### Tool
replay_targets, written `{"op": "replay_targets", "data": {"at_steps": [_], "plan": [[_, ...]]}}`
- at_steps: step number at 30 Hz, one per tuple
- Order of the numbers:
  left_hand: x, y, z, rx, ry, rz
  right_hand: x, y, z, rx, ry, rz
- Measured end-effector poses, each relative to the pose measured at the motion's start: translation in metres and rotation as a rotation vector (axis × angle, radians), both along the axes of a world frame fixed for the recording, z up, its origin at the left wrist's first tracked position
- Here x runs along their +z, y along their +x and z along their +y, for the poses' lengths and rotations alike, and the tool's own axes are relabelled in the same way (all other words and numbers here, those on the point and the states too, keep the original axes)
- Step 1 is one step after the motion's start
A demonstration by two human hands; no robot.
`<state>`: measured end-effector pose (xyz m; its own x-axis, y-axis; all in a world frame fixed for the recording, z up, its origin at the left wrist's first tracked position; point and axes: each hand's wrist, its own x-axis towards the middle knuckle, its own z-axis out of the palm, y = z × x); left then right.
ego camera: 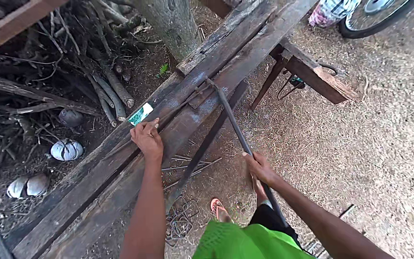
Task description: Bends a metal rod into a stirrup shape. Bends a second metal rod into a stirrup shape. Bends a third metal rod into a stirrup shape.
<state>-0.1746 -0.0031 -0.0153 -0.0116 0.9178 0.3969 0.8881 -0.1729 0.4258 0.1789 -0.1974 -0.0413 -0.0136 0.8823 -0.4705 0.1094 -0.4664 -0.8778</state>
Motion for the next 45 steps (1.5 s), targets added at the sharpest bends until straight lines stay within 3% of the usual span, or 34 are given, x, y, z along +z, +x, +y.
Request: {"op": "replay_targets", "data": {"at_steps": [5,10,19,22,28,30,32,35,40,42,45], "plan": [[-0.002,0.000,0.001,0.011,-0.009,0.012,0.003,0.082,-0.068,0.073,-0.048,-0.314],[0.001,0.002,0.001,0.010,-0.009,0.018,0.000,0.126,-0.112,0.044,-0.105,-0.460],[0.002,0.008,0.005,-0.022,-0.056,0.104,-0.014,0.201,-0.097,0.205,-0.018,-0.641],[0.024,0.014,0.006,-0.007,-0.095,0.123,-0.011,0.233,-0.078,0.294,0.010,-0.669],[0.125,0.057,-0.009,0.131,-0.032,0.319,0.019,0.259,-0.026,0.306,0.197,-0.668],[0.156,0.080,-0.014,0.215,0.030,0.161,0.034,0.249,0.001,0.288,0.209,-0.593],[0.179,0.109,-0.015,0.242,0.091,-0.164,0.050,0.229,0.033,0.282,0.232,-0.508],[0.190,0.162,-0.020,0.176,0.038,-0.572,0.085,0.189,0.085,0.245,0.405,-0.425],[0.130,0.250,-0.027,-0.045,-0.212,-1.280,0.135,0.141,0.149,0.179,0.576,-0.542],[0.104,0.272,-0.017,-0.016,-0.275,-1.511,0.144,0.136,0.164,0.178,0.612,-0.614],[0.094,0.287,-0.001,0.109,-0.311,-1.738,0.154,0.136,0.174,0.140,0.617,-0.782]]}}
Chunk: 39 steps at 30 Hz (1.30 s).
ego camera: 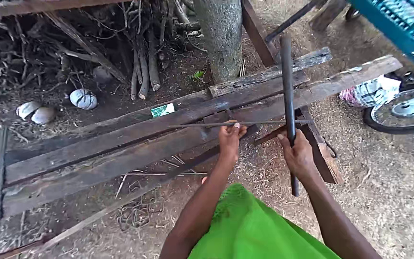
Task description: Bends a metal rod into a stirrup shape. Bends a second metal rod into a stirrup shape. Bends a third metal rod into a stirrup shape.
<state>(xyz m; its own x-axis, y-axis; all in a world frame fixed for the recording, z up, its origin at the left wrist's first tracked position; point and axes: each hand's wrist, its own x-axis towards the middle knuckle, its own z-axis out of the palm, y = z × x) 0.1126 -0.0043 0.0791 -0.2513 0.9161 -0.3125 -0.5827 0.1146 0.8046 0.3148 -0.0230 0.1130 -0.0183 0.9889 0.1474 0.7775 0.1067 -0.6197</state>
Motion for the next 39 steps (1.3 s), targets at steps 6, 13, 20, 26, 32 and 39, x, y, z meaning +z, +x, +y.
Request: {"op": "replay_targets", "data": {"at_steps": [6,13,20,26,32,39], "plan": [[-0.005,0.011,0.023,0.009,-0.104,-0.107,0.013,0.007,0.020,0.063,0.145,-0.334],[0.002,0.038,0.044,0.000,-0.158,-0.080,-0.007,0.020,0.091,0.289,0.064,-0.368],[-0.003,0.058,0.068,0.050,-0.205,-0.017,-0.028,0.046,0.142,0.431,-0.090,-0.327],[-0.009,0.072,0.077,0.092,-0.234,0.002,-0.039,0.057,0.162,0.456,-0.121,-0.230],[-0.001,0.062,0.075,-0.120,-0.241,0.111,-0.045,0.069,0.177,0.430,-0.095,-0.159],[-0.009,-0.021,-0.014,-0.221,-0.228,0.642,-0.050,0.099,0.220,0.468,0.010,-0.227]]}}
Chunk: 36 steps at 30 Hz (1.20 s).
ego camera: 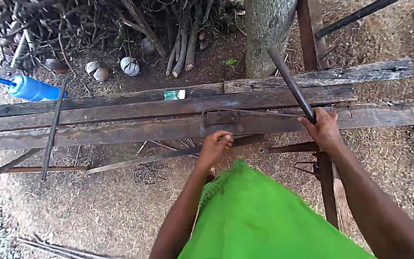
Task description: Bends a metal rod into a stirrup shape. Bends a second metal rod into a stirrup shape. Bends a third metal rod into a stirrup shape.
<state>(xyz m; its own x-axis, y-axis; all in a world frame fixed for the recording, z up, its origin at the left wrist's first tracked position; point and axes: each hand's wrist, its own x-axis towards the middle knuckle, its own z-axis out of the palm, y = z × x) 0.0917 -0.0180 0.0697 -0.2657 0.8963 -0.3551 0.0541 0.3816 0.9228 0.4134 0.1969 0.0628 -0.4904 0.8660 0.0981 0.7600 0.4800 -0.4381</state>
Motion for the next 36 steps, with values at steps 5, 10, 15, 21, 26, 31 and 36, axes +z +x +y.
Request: {"op": "replay_targets", "data": {"at_steps": [5,10,15,21,26,31,36], "plan": [[-0.015,-0.062,-0.030,0.347,0.007,0.253,-0.002,0.000,0.016,0.066,0.058,0.016],[-0.032,-0.081,-0.006,0.400,0.095,0.311,0.005,-0.013,0.020,0.119,0.076,-0.029],[-0.042,-0.079,0.009,0.336,0.054,0.379,-0.002,-0.009,0.028,0.161,0.138,-0.098],[-0.032,-0.078,0.018,0.231,-0.049,0.461,-0.026,0.001,0.037,0.186,0.079,-0.162],[-0.029,-0.079,0.023,0.169,-0.065,0.526,-0.030,0.001,0.033,0.131,0.032,-0.098],[-0.028,-0.078,0.022,0.144,-0.054,0.540,-0.028,-0.002,0.049,0.178,0.043,-0.063],[-0.035,-0.078,0.020,0.175,-0.009,0.508,-0.019,-0.001,0.046,0.142,0.019,-0.113]]}}
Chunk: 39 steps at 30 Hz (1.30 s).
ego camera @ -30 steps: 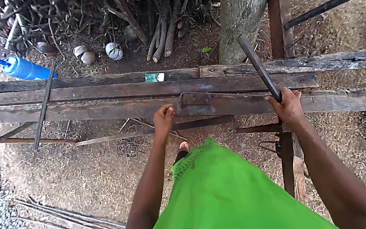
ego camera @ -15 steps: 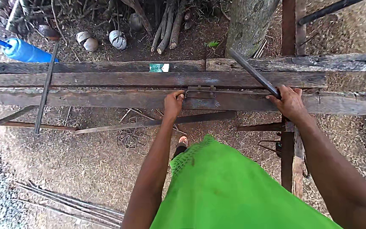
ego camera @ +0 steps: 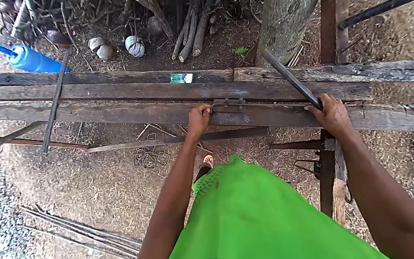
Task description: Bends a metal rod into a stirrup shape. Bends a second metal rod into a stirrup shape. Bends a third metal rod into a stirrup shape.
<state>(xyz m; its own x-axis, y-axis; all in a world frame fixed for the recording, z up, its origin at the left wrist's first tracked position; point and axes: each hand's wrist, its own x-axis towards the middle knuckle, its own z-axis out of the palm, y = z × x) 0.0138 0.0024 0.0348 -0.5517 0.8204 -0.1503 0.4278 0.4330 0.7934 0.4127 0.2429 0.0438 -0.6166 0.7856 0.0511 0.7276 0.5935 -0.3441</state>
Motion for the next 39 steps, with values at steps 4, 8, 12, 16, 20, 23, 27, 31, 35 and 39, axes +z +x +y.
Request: {"op": "replay_targets", "data": {"at_steps": [4,8,12,16,20,23,27,31,35,39], "plan": [[0.002,0.001,-0.004,0.095,0.151,-0.183,0.014,0.002,-0.012,-0.040,-0.022,0.086],[0.039,0.014,-0.001,0.274,0.566,-0.548,0.042,-0.009,-0.039,-0.248,-0.137,0.206],[0.086,0.065,0.022,0.019,0.494,-0.485,0.080,-0.046,-0.078,-0.274,-0.251,0.413],[0.108,0.123,0.067,-0.282,0.592,-0.461,0.103,-0.097,-0.112,-0.170,-0.360,0.635],[0.128,0.143,0.084,-0.162,0.826,-0.587,0.102,-0.127,-0.138,-0.062,-0.452,0.764],[0.136,0.095,0.070,-0.185,0.741,-0.418,0.101,-0.124,-0.145,-0.075,-0.451,0.714],[0.135,-0.012,-0.005,-0.251,0.361,0.100,0.095,-0.080,-0.143,-0.185,-0.424,0.608],[0.079,-0.083,-0.058,-0.305,0.212,0.442,0.071,-0.032,-0.151,-0.373,-0.349,0.455],[0.031,-0.115,-0.077,-0.461,0.156,0.564,0.055,-0.018,-0.185,-0.484,-0.351,0.247],[0.010,-0.130,-0.073,-0.553,0.194,0.564,0.042,-0.024,-0.228,-0.531,-0.431,0.159]]}}
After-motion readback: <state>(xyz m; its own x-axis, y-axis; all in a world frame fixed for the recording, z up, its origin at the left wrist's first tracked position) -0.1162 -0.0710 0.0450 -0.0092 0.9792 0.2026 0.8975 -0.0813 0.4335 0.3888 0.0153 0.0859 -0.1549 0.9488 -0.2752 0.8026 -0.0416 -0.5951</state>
